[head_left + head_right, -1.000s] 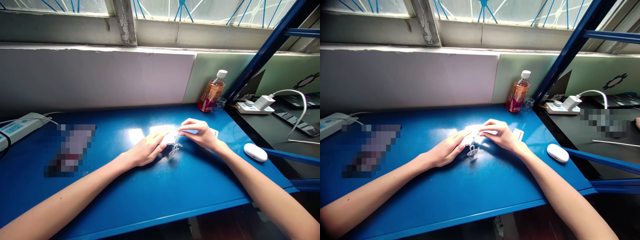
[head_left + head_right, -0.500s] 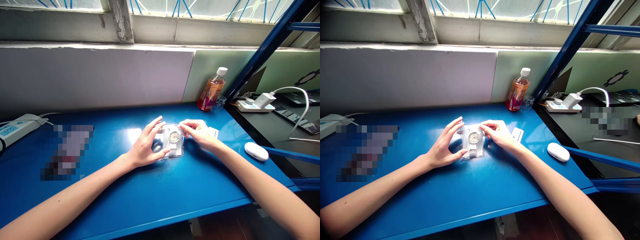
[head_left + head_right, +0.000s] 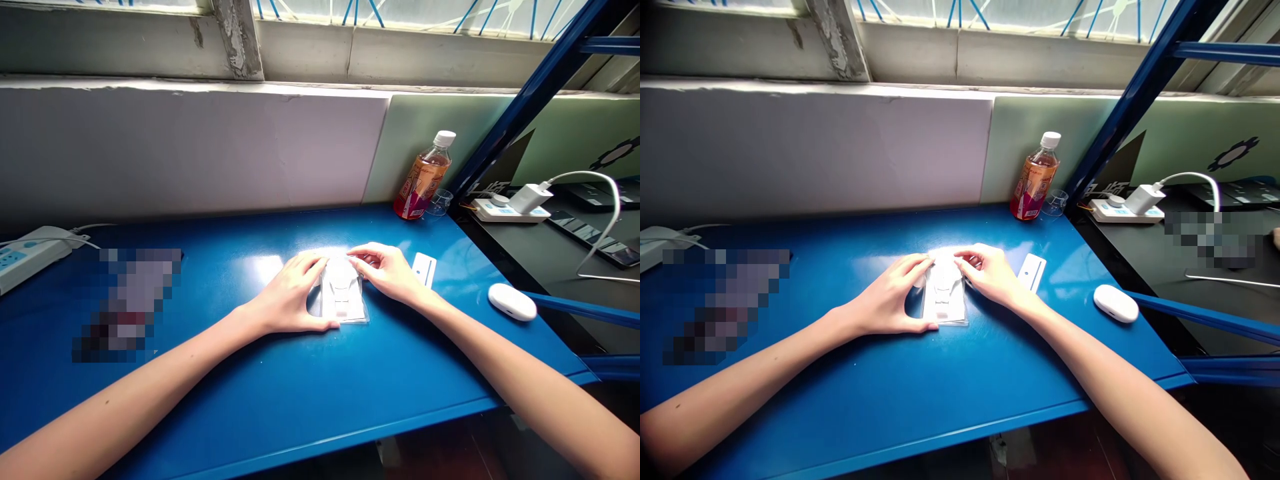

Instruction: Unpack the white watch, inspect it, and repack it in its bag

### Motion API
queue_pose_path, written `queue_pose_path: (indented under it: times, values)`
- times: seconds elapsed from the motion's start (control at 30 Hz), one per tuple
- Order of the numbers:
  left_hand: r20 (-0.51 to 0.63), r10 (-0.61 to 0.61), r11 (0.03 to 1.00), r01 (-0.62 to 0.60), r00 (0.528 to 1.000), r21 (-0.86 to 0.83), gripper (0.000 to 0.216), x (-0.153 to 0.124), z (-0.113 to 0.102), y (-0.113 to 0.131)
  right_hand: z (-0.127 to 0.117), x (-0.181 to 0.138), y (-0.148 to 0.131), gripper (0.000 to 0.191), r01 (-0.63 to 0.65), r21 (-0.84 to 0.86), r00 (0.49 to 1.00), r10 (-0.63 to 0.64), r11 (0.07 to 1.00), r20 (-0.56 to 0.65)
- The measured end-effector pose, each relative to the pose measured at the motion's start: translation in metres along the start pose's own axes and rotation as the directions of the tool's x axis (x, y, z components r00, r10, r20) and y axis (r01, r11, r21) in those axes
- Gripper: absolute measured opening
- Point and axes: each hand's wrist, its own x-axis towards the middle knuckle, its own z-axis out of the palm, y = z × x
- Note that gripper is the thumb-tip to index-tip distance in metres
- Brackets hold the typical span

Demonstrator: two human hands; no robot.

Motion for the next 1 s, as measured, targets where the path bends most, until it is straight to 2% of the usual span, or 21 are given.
queue_pose_path:
  times: [0.03,0.1,0.17,0.23,0.37,0.53,1.0]
  values:
    - [0.005,-0.011,1.0,0.011,1.0,-0.002,0.104,0.0,0.0,0.0,-0.003,-0.001,0.0,0.031,0.108,-0.133,0.994,-0.11,0.985,-0.001]
    - [0.023,-0.031,1.0,0.03,0.999,0.009,0.102,0.0,-0.001,0.0,-0.011,-0.002,0.0,0.032,0.314,-0.334,0.949,-0.299,0.889,0.095]
    - [0.054,-0.048,0.998,0.046,0.997,0.036,0.102,0.0,-0.002,0.0,-0.019,-0.003,-0.002,0.044,0.434,-0.362,0.898,-0.361,0.825,0.253]
    - [0.092,-0.071,0.996,0.065,0.993,0.062,0.104,0.0,-0.002,-0.001,-0.024,-0.003,-0.003,0.061,0.475,-0.357,0.864,-0.35,0.804,0.361]
    - [0.137,-0.123,0.991,0.115,0.983,0.07,0.111,0.0,-0.003,-0.003,-0.028,-0.004,-0.002,0.089,0.456,-0.371,0.847,-0.267,0.809,0.459]
    - [0.141,-0.156,0.987,0.15,0.978,0.056,0.113,-0.001,-0.002,-0.004,-0.025,-0.006,0.004,0.113,0.425,-0.351,0.846,-0.229,0.835,0.481]
    - [0.144,-0.188,0.981,0.18,0.972,0.069,0.111,-0.001,0.0,-0.004,-0.024,-0.004,-0.001,0.115,0.379,-0.39,0.858,-0.161,0.839,0.487]
